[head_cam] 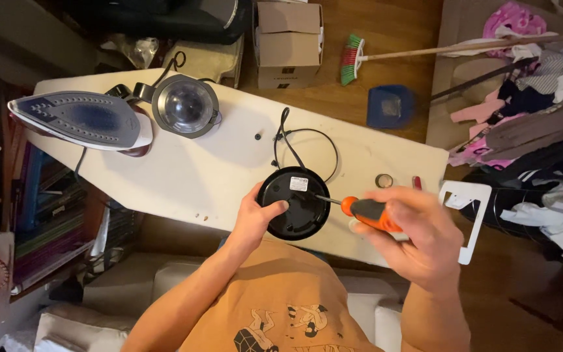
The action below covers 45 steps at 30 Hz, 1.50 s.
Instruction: The person disassembles a black circular appliance base, uses a screwdriver to remove and reinsert screws, and reassembles the base with its cover. The person handles the base, screws, and screwdriver throughout the process.
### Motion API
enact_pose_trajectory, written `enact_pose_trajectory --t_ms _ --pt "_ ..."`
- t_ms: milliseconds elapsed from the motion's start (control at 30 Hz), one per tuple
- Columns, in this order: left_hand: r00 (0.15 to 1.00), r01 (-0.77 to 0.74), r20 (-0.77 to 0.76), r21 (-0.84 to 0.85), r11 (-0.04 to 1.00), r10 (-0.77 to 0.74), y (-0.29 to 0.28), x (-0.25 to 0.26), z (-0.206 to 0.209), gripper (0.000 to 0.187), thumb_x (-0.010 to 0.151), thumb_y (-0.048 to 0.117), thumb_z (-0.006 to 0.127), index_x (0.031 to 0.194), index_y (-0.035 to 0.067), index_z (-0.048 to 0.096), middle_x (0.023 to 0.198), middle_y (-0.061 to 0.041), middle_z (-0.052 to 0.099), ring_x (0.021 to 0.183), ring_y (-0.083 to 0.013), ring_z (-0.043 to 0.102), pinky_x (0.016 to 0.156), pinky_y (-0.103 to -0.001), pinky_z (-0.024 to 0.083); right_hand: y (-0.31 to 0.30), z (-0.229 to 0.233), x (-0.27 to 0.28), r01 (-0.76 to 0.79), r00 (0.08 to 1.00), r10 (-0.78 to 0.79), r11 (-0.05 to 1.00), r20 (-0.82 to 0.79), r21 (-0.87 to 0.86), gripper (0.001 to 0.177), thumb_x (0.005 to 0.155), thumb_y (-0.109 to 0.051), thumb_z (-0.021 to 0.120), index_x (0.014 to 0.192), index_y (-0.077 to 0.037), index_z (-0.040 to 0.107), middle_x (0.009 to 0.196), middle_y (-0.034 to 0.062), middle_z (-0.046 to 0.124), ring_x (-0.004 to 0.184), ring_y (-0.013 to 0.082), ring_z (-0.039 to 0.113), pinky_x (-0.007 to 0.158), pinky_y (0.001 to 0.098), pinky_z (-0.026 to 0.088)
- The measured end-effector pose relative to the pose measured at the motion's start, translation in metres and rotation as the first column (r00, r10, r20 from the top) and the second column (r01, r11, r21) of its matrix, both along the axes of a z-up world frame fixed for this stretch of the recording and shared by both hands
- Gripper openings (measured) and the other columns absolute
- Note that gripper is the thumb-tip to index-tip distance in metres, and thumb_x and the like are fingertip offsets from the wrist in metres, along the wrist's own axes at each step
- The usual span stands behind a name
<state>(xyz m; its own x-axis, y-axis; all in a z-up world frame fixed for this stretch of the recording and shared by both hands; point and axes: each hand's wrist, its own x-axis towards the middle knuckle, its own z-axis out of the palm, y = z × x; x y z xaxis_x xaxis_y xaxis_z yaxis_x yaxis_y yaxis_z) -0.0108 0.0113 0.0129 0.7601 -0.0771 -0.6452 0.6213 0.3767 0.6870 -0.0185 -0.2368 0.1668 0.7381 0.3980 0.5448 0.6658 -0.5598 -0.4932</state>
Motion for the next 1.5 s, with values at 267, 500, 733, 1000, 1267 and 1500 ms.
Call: enact_pose_trajectory --t_ms 267,500,733,1000,1267,1500 --pt "1.0 0.018 -0.019 0.018 1.0 -0.018 0.001 0.004 0.014 0.046 0.069 0.007 0.072 0.114 0.002 0.066 0.098 -0.011 0.072 0.087 -0.022 0.066 0.078 -0.034 0.057 0.013 0.023 -0.001 0.002 0.972 0.026 0.993 -0.235 0.119 0.047 0.09 0.001 0.063 0.13 -0.013 0.044 0.139 0.0201 0.051 0.132 0.0393 0.06 0.114 0.0481 0.056" --pt "0.999 0.047 0.008 0.052 0.998 -0.047 0.0 0.003 0.011 0.045 0.069 0.01 0.072 0.114 0.004 0.067 0.097 -0.008 0.071 0.087 -0.0197 0.065 0.077 -0.032 0.055 -0.001 -0.008 0.009 0.053 0.986 -0.05 0.999 0.159 -0.011 0.067 0.097 -0.04 0.079 0.152 -0.023 0.044 0.129 0.0149 0.039 0.11 0.0312 0.056 0.096 0.0481 0.06" --pt "0.999 0.041 0.01 0.066 0.997 -0.041 0.001 0.002 0.0 0.046 0.069 0.009 0.072 0.115 0.003 0.067 0.098 -0.009 0.072 0.088 -0.0198 0.065 0.077 -0.032 0.056 -0.008 -0.002 -0.002 0.018 0.998 -0.016 1.0 -0.058 0.024 0.072 0.095 -0.01 0.083 0.152 -0.024 0.041 0.129 0.0235 0.063 0.111 0.0334 0.077 0.099 0.0415 0.066" --pt "0.999 0.035 0.007 0.063 0.997 -0.036 0.002 0.004 0.011 0.047 0.068 0.01 0.073 0.114 0.002 0.067 0.097 -0.01 0.072 0.087 -0.0205 0.065 0.077 -0.033 0.056 0.003 0.028 -0.005 -0.014 0.93 0.044 0.996 -0.364 0.086 0.073 0.101 0.001 0.057 0.159 -0.037 0.033 0.14 0.0127 0.067 0.13 0.0291 0.07 0.093 0.0277 0.066" --pt "0.999 0.026 0.021 0.048 0.999 -0.027 0.002 0.004 0.002 0.047 0.068 0.008 0.074 0.115 0.002 0.067 0.098 -0.01 0.072 0.087 -0.0206 0.065 0.077 -0.034 0.056 0.002 0.008 0.006 0.009 0.997 -0.003 0.997 -0.072 0.08 0.066 0.096 -0.023 0.066 0.156 -0.022 0.037 0.142 0.0154 0.039 0.129 0.0336 0.046 0.108 0.051 0.051" --pt "0.999 0.024 0.032 0.057 0.998 -0.026 0.002 0.004 -0.003 0.047 0.068 0.009 0.075 0.113 0.002 0.067 0.096 -0.009 0.07 0.085 -0.019 0.063 0.074 -0.032 0.055 -0.019 -0.023 0.002 0.251 0.952 -0.228 0.964 0.204 -0.093 0.068 0.086 -0.045 0.092 0.134 -0.012 0.056 0.113 0.0177 0.055 0.078 0.0163 0.055 0.075 0.0356 0.057"
